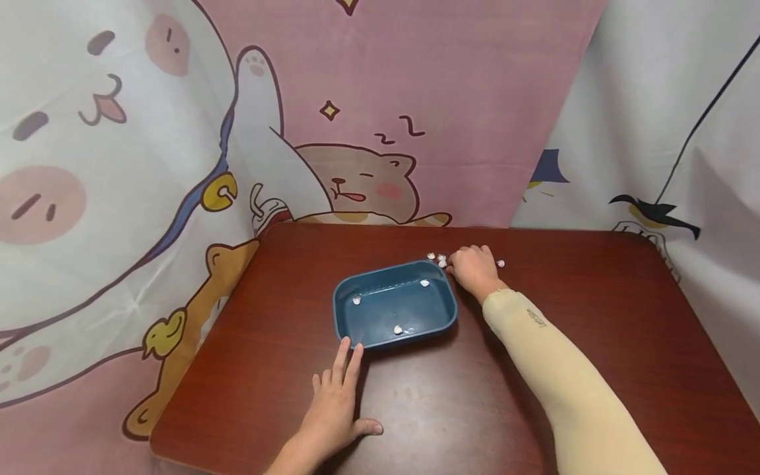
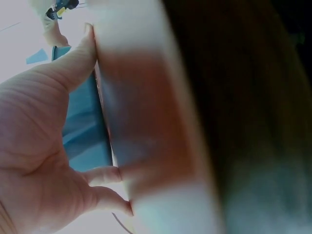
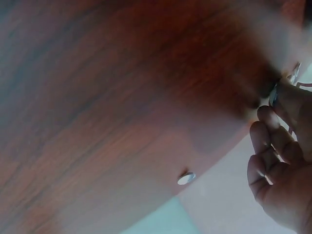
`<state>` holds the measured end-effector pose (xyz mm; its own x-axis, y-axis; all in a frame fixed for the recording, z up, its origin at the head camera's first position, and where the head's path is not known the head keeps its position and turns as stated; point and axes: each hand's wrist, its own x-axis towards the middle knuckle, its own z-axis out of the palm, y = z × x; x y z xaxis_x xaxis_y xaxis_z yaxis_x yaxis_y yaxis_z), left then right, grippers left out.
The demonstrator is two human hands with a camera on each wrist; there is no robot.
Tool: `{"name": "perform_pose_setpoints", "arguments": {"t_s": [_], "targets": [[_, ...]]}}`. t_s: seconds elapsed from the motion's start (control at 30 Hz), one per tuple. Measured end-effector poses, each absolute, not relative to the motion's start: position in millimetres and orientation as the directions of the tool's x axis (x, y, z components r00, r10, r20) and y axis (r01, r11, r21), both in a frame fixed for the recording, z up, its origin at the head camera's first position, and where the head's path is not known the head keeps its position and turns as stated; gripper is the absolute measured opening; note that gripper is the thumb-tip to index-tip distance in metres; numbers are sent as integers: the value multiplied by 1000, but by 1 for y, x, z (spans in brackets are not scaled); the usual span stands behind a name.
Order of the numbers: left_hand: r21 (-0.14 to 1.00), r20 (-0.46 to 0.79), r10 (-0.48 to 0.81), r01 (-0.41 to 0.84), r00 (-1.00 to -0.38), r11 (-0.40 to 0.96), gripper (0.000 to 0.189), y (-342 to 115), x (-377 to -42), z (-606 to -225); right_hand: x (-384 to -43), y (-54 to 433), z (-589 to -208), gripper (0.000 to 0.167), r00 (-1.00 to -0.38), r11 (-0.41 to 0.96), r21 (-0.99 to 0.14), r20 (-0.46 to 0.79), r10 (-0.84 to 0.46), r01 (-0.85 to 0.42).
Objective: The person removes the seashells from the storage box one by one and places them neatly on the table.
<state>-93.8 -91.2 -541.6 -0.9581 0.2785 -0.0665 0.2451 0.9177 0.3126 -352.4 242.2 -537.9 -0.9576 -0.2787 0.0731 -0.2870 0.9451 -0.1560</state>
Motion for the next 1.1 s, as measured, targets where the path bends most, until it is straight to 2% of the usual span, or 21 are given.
{"name": "perform_pose_setpoints", "arguments": {"t_s": [0.23,0.5,0.63,0.73,0.83,0.93,1.1], "targets": [[325,-58,285,252,-957,912,144,-92,-92,-542,-352,249,-533,21,-963,954,-131,33,-266,-268],[317,4,300,286,-954,904,141,-93,-91,-543,-353,286,-532,21,-977,972,-103,42,-209,-212],[312,-2,302,287,-953,906,140,-95,-90,-542,-355,284,-528,21,-982,977,-107,59,-179,-185],[304,-21,298,278,-954,911,139,-98,-91,-541,-359,263,-521,24,-973,963,-156,96,-208,-221],[299,-20,293,274,-956,914,139,-99,-92,-540,-364,233,-511,31,-956,923,-250,104,-274,-292],[298,-3,294,280,-956,913,140,-99,-92,-541,-370,209,-505,33,-946,889,-329,52,-319,-318],[299,2,306,293,-952,908,141,-97,-92,-542,-380,192,-503,32,-943,883,-372,-52,-328,-287]]}}
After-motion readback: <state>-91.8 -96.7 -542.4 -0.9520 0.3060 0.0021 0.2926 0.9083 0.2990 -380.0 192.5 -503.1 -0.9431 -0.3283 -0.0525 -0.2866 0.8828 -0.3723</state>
